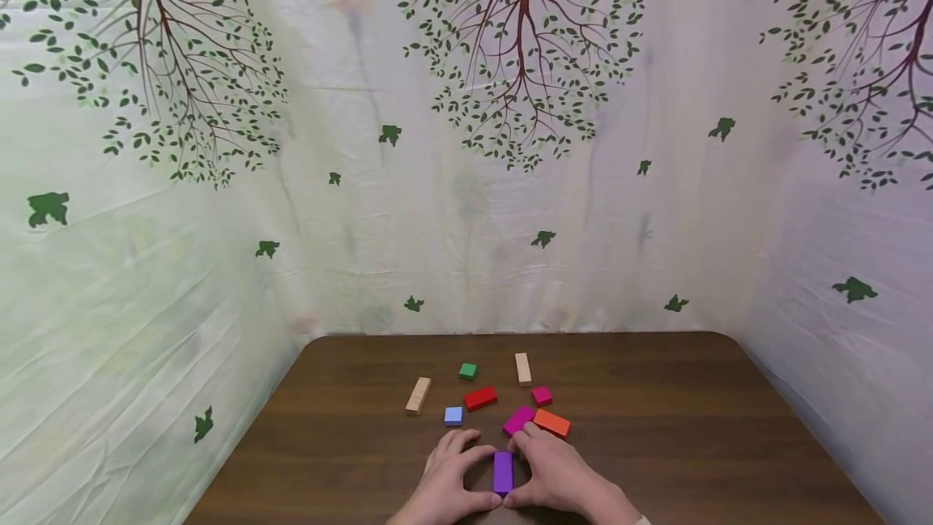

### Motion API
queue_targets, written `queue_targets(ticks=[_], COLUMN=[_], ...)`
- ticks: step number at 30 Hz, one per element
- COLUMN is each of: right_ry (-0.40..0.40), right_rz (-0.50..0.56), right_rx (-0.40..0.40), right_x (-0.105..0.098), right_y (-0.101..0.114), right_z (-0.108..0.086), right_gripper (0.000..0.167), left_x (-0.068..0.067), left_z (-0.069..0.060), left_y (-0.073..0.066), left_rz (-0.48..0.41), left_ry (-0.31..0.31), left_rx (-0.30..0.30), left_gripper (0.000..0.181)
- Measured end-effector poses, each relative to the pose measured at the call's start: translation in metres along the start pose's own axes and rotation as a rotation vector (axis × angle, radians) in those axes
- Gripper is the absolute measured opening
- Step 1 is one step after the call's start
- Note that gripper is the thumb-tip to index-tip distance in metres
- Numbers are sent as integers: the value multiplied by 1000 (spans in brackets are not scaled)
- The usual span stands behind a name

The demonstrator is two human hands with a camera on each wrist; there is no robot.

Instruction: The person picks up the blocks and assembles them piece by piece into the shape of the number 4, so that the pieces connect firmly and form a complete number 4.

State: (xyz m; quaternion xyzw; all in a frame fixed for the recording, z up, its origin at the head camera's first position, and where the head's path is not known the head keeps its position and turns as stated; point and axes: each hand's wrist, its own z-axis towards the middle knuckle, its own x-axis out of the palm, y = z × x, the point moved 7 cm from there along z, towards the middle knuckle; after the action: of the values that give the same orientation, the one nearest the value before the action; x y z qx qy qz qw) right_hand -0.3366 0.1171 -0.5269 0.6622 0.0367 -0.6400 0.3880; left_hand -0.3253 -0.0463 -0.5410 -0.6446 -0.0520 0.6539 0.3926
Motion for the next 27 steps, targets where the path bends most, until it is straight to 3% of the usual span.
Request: queue_targets(ticks=[11, 23, 27], right_ry=[2, 62, 44], right_rz=[-3, 68, 49], right_rx=[5, 19, 30], right_x=[1, -10, -19], right_y=[-1, 5, 6], right_z=[0, -4, -5], right_gripper=[59, 56, 50], left_x=[-1, -3, -1], left_z=[1, -3, -2], left_y=[-1, 1, 0], left_rz=[29, 37, 39], left_ry=[-26, -8, -12], left_rx=[36, -2, 1], left_gripper=[60, 60, 62])
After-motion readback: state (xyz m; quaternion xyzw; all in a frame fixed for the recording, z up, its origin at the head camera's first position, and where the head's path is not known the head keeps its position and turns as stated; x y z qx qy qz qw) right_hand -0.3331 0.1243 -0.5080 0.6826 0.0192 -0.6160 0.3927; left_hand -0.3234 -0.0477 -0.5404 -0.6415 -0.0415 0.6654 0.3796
